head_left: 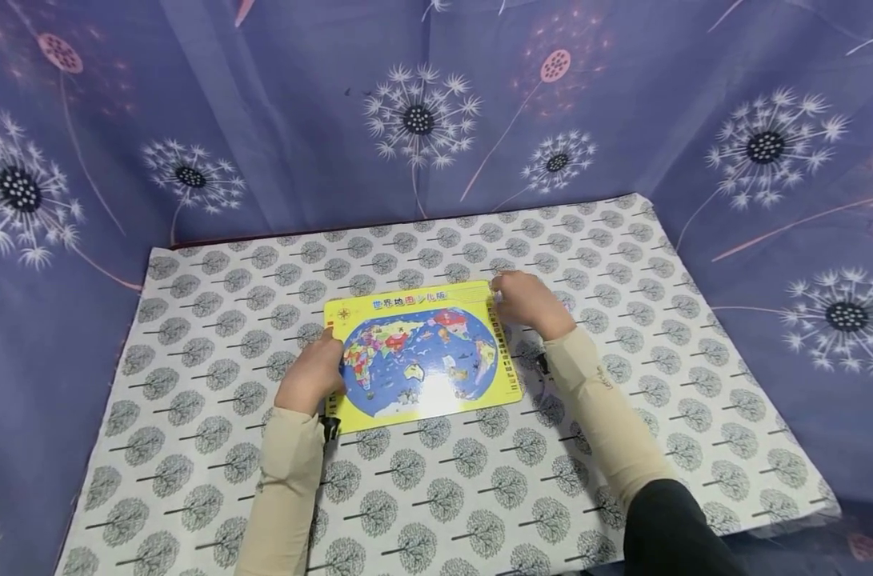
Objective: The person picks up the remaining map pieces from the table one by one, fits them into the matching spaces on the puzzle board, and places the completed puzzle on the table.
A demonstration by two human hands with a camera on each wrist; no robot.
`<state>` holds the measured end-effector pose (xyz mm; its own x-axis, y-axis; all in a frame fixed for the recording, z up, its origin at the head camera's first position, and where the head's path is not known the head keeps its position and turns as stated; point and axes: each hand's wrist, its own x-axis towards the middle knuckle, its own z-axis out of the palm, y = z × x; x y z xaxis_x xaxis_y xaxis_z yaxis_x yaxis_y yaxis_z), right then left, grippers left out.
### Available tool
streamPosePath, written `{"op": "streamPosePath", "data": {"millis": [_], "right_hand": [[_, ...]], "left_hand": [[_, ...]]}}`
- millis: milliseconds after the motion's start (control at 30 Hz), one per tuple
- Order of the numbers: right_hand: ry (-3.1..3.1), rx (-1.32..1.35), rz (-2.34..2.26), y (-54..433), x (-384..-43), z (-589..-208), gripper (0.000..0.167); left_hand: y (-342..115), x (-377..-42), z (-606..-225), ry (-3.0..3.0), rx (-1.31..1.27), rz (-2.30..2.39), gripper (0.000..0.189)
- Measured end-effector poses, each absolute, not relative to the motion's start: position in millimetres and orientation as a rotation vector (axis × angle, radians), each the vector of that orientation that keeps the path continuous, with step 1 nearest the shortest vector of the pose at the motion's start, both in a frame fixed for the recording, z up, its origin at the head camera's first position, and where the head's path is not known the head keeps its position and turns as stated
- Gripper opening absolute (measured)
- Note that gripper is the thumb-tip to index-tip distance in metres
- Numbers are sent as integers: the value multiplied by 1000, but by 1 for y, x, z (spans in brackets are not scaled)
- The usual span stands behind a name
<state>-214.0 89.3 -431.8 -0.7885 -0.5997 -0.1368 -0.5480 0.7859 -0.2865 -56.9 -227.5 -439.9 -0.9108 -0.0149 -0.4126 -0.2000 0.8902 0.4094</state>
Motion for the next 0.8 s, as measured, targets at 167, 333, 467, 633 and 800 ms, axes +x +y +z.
{"op": "streamPosePath", "data": {"millis": [167, 333, 467, 633, 800], "right_hand": [[2762, -798, -383, 123, -215, -433, 30], [2775, -694, -402, 157, -216, -436, 31], [2798, -657, -390, 180, -215, -442, 20], [2843, -633, -342, 204, -210, -453, 7], [2862, -583, -336, 220, -206, -456, 5]], "left_hand": [[-225, -58, -440, 2659, -128, 624, 38], [-222, -60, -441, 2665, -100, 636, 38], [-217, -63, -441, 2675, -79, 635, 39], [-211, -65, -442, 2658, -68, 645, 42], [-207, -67, -442, 2645, -59, 619, 41]]}}
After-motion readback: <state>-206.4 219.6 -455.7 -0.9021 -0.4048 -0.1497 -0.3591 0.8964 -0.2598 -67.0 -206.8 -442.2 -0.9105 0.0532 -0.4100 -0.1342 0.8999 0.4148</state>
